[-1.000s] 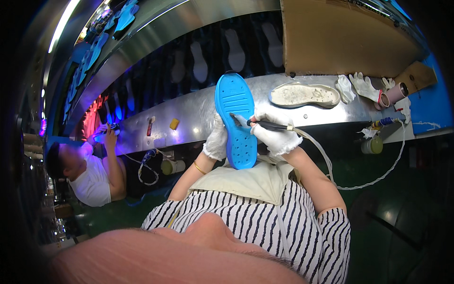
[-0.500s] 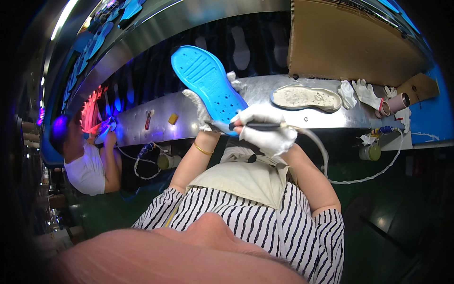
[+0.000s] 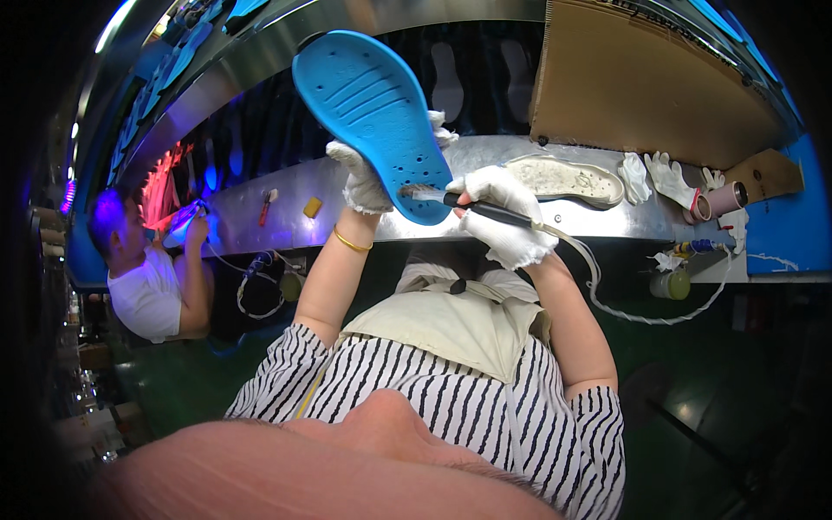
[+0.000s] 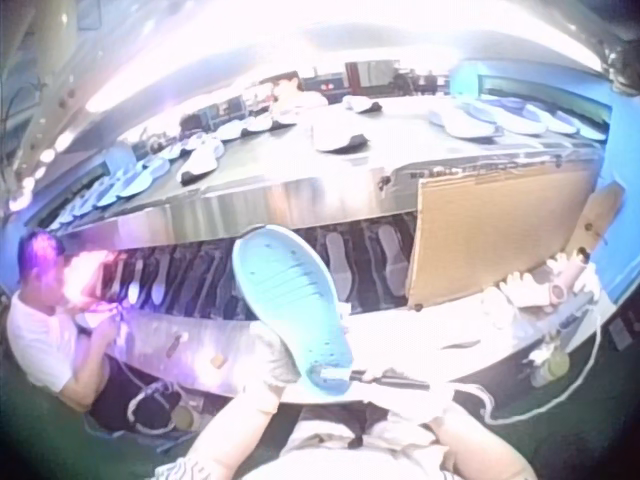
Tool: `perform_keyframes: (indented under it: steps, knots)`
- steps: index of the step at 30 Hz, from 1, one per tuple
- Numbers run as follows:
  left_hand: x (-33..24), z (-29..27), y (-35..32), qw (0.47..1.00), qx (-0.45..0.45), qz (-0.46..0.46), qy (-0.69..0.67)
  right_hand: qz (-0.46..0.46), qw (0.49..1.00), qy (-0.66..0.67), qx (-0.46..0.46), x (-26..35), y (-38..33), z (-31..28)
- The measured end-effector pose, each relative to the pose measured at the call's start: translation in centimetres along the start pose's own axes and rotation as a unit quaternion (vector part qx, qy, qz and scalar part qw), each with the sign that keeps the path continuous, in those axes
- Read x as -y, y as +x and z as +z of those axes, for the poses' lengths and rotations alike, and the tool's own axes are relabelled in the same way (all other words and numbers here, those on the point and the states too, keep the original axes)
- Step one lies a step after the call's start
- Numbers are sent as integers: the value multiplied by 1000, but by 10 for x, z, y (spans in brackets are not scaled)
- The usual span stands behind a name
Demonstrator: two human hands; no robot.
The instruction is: The person uses a brush to apply a liquid substance to the underside of a blue shoe sole and reaches for another blue shoe component from a conveyor belt.
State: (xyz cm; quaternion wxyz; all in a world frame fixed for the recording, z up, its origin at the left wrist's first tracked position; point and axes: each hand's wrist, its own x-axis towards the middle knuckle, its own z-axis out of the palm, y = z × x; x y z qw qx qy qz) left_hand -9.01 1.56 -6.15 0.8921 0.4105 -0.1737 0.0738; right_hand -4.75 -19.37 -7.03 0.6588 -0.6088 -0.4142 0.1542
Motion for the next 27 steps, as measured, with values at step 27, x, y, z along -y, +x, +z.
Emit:
perform_keyframes:
  steps: [27]
  knots:
    - [-1, -18, 48, 908, -100, -274, 300, 74, 984, -126, 105, 4, 21, -12]
